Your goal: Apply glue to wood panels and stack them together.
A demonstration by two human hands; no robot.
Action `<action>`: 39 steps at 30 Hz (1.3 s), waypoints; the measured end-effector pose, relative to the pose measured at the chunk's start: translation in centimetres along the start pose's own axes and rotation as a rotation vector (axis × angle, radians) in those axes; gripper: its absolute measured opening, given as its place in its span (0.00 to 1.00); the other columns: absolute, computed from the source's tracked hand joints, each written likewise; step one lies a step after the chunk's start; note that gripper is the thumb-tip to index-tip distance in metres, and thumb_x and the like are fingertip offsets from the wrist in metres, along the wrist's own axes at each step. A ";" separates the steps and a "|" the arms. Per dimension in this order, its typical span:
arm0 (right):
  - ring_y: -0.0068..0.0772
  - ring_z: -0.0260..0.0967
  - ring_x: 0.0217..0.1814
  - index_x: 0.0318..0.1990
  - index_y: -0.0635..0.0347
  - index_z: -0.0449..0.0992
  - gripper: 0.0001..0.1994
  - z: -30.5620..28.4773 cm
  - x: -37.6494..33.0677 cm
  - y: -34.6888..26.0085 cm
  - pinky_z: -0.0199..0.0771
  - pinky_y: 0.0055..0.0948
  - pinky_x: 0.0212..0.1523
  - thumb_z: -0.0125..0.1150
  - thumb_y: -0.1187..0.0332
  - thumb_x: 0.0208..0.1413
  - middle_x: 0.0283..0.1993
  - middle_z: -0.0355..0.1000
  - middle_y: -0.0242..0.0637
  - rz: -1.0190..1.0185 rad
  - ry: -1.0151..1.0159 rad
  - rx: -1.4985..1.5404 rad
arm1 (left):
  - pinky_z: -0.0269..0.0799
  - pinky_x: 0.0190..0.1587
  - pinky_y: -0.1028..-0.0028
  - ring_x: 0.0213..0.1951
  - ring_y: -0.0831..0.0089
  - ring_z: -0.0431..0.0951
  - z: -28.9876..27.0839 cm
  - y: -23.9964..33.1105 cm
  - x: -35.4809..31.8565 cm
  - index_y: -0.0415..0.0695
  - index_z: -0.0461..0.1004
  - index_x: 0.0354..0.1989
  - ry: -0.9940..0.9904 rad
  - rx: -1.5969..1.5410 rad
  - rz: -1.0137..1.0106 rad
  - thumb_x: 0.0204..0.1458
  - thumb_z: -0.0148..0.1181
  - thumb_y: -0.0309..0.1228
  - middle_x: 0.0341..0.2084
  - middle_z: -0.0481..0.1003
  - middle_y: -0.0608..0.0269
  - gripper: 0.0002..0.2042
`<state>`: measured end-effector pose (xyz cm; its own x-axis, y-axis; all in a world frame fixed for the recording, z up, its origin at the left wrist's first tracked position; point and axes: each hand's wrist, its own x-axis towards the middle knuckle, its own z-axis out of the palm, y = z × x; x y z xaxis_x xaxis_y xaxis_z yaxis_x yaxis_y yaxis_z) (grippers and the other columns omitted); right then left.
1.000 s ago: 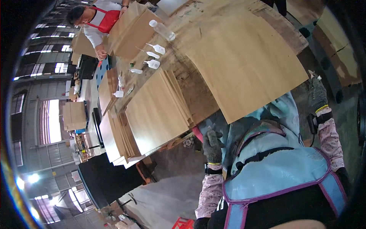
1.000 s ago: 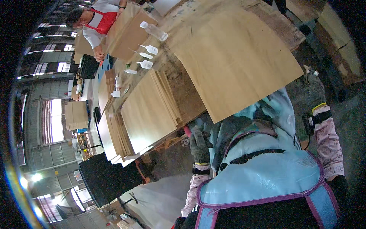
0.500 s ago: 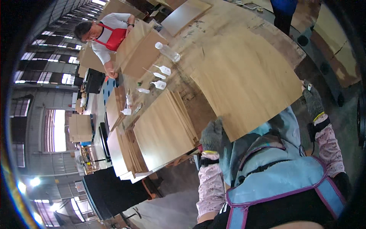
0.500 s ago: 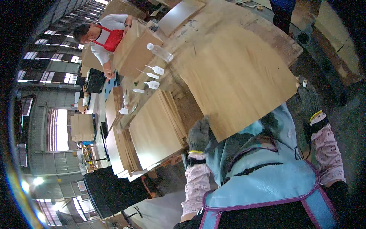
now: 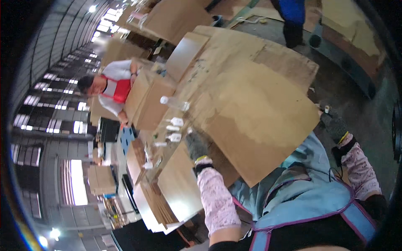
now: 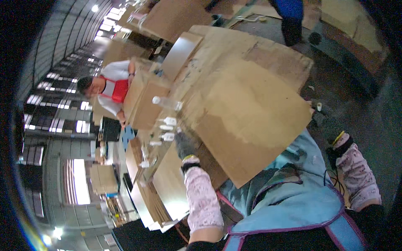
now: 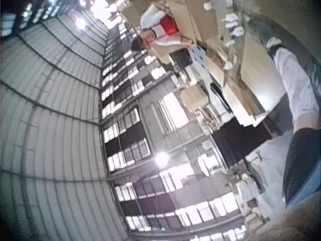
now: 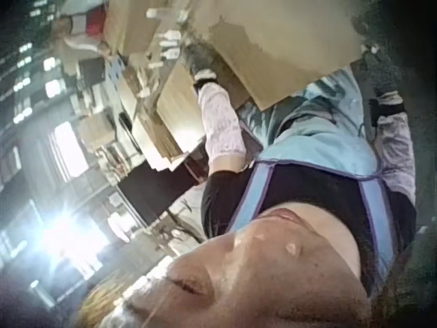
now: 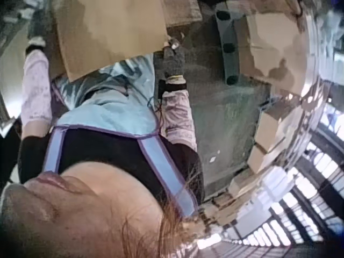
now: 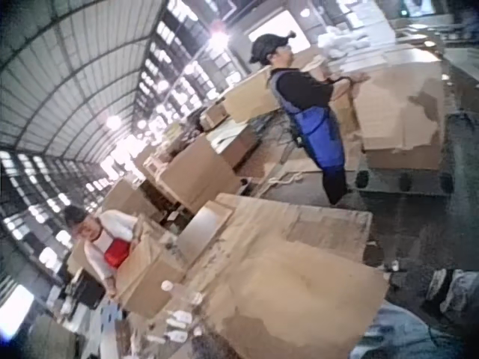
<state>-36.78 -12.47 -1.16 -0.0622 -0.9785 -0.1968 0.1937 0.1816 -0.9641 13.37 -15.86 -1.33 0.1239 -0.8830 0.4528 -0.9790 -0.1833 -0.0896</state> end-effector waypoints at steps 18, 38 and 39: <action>0.26 0.72 0.38 0.53 0.64 0.68 0.16 -0.3 -1.2 -0.8 0.75 0.26 0.37 0.52 0.70 0.59 0.40 0.73 0.36 0.257 -0.140 0.257 | 0.73 0.42 0.59 0.43 0.49 0.74 -1.5 10.8 4.5 0.42 0.59 0.59 -0.472 0.299 0.212 0.53 0.46 0.32 0.47 0.69 0.39 0.23; 0.26 0.70 0.42 0.54 0.63 0.67 0.16 -7.7 -3.2 2.6 0.72 0.24 0.43 0.51 0.68 0.60 0.43 0.72 0.36 0.296 0.015 0.503 | 0.69 0.33 0.56 0.32 0.48 0.72 -2.0 28.0 9.1 0.43 0.68 0.50 -0.262 -0.308 0.583 0.54 0.47 0.33 0.32 0.71 0.45 0.16; 0.25 0.69 0.43 0.54 0.62 0.67 0.15 -8.3 -3.5 2.9 0.71 0.24 0.44 0.50 0.69 0.61 0.43 0.72 0.36 0.335 0.050 0.478 | 0.69 0.34 0.57 0.33 0.50 0.72 -2.6 28.7 7.4 0.44 0.68 0.51 -0.331 -0.312 0.615 0.53 0.48 0.32 0.33 0.71 0.45 0.17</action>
<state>-44.14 -7.73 -4.74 0.0350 -0.8675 -0.4962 0.6304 0.4044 -0.6626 -14.27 -26.49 1.77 -0.4639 -0.8792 0.1086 -0.8819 0.4700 0.0376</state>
